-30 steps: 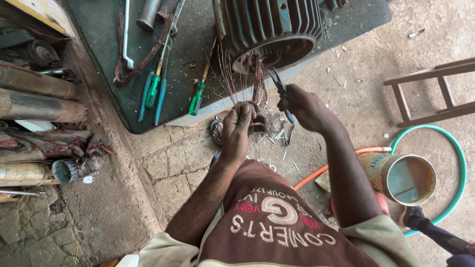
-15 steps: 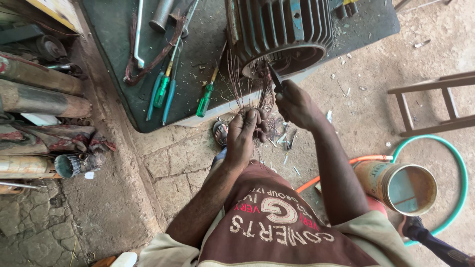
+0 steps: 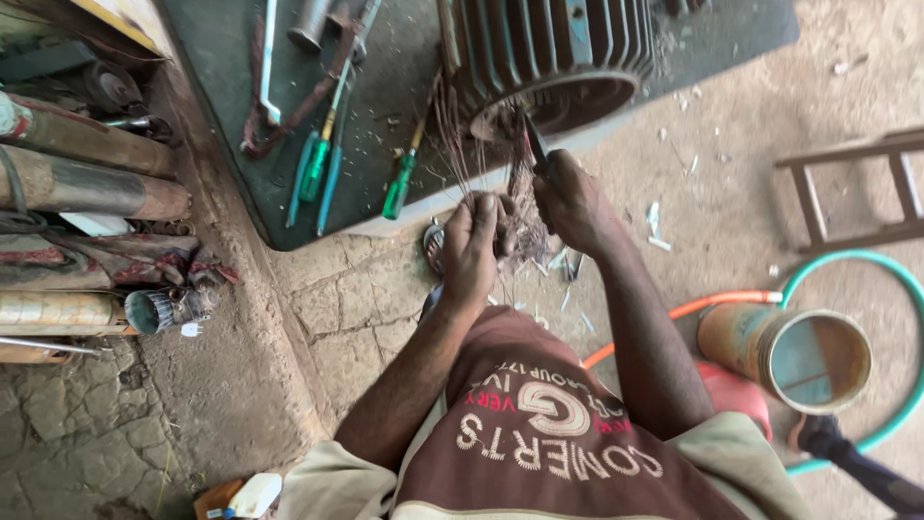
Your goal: The person uses a screwdriver to pry and pull copper wire from a motor housing on a workbench. They repeatedly insert the tool into the motor, extract wire bundles, and place them on the table. The person also uses a hammer to tap the motor housing while continuing to remove wire.
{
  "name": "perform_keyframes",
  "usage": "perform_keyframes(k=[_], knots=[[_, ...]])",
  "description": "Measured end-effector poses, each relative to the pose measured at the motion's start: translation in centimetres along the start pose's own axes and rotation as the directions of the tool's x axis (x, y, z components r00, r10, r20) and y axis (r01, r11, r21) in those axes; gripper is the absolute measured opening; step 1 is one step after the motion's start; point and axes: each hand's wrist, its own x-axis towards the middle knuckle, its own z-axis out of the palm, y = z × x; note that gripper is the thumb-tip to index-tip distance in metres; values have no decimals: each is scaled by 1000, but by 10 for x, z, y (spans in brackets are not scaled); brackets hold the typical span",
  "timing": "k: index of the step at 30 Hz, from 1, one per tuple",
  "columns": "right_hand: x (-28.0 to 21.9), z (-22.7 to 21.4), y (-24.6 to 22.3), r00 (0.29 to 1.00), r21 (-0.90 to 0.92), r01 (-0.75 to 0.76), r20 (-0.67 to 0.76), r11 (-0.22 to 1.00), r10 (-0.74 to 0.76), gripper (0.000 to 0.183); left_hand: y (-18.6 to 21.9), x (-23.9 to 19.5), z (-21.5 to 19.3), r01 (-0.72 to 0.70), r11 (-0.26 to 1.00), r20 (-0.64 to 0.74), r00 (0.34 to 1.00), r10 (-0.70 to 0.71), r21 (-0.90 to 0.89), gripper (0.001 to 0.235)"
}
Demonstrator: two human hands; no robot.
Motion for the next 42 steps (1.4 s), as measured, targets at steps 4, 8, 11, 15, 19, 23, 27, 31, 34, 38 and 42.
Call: perform_keyframes(k=[4,8,11,15,19,23,27,31,34,38,42], knots=[[8,-1,-1,988,-49,148,-37,988,-150,19,7,0,1,-70,997,29,997,70,-20,28],[2,-4,6,991,-71,134,-5,988,-135,21,-7,-6,-4,-101,995,-10,995,101,26,26],[-45,11,15,995,95,38,92,995,-46,21,-13,-5,-1,-105,994,23,994,105,12,28],[-99,10,50,1000,322,24,5,946,-27,22,-26,-20,2,-141,990,72,988,140,13,29],[-143,-29,66,989,42,111,-97,993,-107,17,-16,-37,4,-220,966,107,973,206,138,31],[-199,-38,65,911,-81,332,-229,940,-341,20,3,-45,-6,-225,970,47,974,221,90,29],[-218,-22,66,893,-214,357,-206,909,-399,31,4,-57,-15,-226,966,12,974,226,122,30],[-202,1,54,925,-283,329,-96,901,-368,33,4,-67,-3,-174,985,147,974,171,7,28],[-189,12,39,933,-397,316,-34,862,-357,32,13,-67,2,-218,975,155,965,209,39,26],[-175,11,23,950,-405,299,43,864,-309,34,27,-61,-2,-201,975,77,978,194,98,27],[-164,10,12,927,-392,371,103,842,-360,38,31,-53,-10,-157,987,153,977,149,40,29]])
